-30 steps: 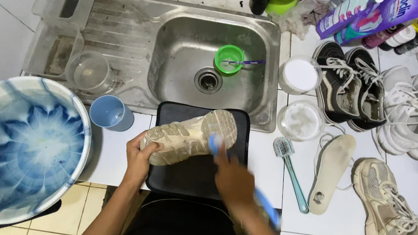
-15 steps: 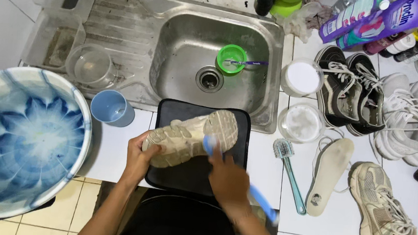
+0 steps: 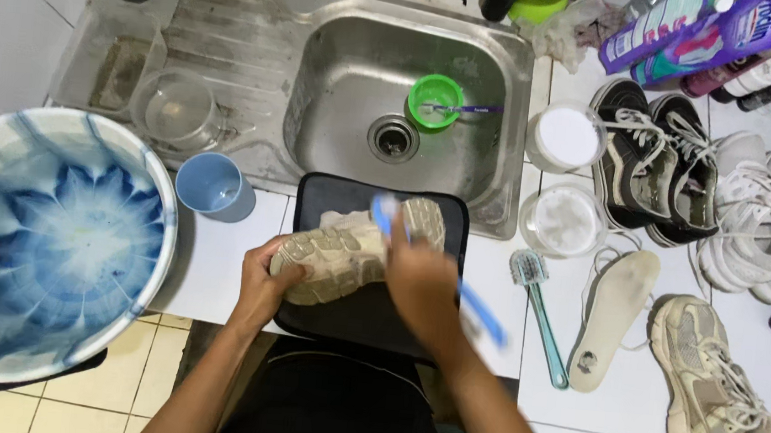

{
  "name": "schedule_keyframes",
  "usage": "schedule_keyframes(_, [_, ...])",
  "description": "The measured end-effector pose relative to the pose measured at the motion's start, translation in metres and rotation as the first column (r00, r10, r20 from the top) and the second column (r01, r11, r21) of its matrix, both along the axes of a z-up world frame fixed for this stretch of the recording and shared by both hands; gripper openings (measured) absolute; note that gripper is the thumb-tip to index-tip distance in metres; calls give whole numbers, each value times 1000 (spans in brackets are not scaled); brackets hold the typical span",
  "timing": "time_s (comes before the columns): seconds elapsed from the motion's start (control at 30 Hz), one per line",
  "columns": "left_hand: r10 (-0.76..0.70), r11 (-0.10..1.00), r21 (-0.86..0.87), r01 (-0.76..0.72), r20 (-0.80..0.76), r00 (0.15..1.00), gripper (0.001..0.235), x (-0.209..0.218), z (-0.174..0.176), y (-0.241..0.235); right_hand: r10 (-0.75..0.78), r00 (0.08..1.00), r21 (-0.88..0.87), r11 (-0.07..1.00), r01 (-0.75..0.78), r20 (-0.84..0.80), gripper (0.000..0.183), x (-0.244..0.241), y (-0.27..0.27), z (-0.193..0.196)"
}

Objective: The person scrubs a beige sneaker with a blue toothbrush over a kitchen sink, focusing on the sole and upper surfaces. They rinse the shoe with water from a blue cup and continue scrubbing different areas, including the insole and laces.

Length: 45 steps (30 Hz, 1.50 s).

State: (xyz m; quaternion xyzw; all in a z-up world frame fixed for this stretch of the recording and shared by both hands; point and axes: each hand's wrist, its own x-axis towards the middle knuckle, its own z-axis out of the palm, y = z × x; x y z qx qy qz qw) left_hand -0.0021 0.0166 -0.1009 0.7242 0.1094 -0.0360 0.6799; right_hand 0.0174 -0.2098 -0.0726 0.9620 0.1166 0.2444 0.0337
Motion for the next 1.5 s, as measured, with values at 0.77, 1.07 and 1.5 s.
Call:
schedule_keyframes(0.77, [77,986,-144,-88,-81,994,29,10,28,-10,-106,913,210,957,201,-393,41,-78,-20,-42])
schedule_keyframes(1.07, [94,990,-99,-99,-54,994,28,5,25,-13,-217,902,262,908,327,-372,38,-51,-13,-32])
schedule_keyframes(1.5, [59,997,-39,-60,-34,998,32,2,15,-7,-414,898,203,876,438,-150,32,-33,-53,-90])
